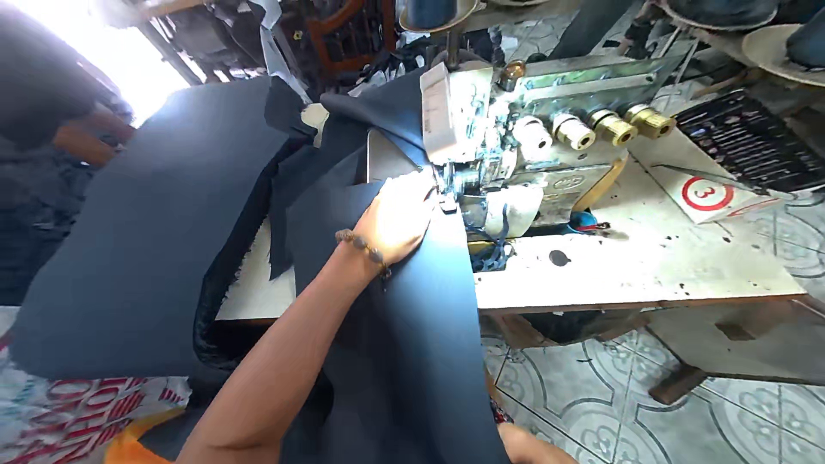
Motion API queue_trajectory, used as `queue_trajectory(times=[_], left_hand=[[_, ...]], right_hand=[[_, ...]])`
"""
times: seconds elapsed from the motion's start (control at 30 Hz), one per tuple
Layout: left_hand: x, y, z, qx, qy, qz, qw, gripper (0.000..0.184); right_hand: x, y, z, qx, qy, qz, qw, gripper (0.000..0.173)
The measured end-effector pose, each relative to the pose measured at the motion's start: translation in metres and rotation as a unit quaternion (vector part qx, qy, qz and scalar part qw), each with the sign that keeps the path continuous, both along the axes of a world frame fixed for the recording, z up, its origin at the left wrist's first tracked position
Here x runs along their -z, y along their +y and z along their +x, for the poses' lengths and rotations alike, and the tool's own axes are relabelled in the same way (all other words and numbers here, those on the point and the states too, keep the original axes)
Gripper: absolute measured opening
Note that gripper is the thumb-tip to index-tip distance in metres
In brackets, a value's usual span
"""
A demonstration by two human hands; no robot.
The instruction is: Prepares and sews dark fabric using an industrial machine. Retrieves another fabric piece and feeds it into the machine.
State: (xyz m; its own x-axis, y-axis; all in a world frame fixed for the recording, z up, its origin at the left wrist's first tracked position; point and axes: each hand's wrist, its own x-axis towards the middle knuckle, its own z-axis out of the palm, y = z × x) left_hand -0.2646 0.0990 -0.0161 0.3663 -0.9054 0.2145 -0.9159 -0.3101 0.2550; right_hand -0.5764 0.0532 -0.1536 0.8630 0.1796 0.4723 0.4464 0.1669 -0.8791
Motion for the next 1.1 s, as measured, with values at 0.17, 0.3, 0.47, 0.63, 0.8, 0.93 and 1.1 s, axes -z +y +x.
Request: queue_trajectory(times=[0.17, 0.3, 0.47, 0.63, 0.8, 0.93, 1.1], left_hand=[[-0.014, -0.033, 0.039, -0.063, 0.045, 0.071, 0.994, 0.039], [-0.025, -0.054, 0.058, -0.091, 0.068, 0.062, 0.992, 0.048], [-0.013, -0.073, 0.095, -0.173, -0.048, 0.016, 0.984, 0.052], [-0.013, 0.049, -0.001, -0.201, 0.031, -0.050, 0.978, 0.073], [0.076, 0.172, -0.051, -0.240, -0.043, -0.090, 0.966, 0.023], [0.019, 0.155, -0.036, -0.275, -0.089, -0.009, 0.957, 0.021], [-0.044, 0.078, 0.025, -0.327, -0.042, 0.029, 0.944, 0.030]], right_hand=[[0.002, -0.001, 0.021, 0.168, 0.027, -0.003, 0.985, 0.019], [0.003, 0.000, 0.044, 0.282, 0.081, 0.019, 0.956, 0.018], [-0.013, -0.004, 0.076, 0.354, 0.141, 0.039, 0.924, 0.022], [-0.022, -0.012, 0.094, 0.361, 0.164, 0.068, 0.915, 0.021], [-0.029, -0.038, 0.095, 0.250, 0.192, -0.011, 0.949, 0.020], [-0.037, -0.037, 0.109, 0.168, 0.213, 0.156, 0.950, 0.015], [-0.063, -0.014, 0.149, 0.195, 0.214, 0.372, 0.882, 0.021]])
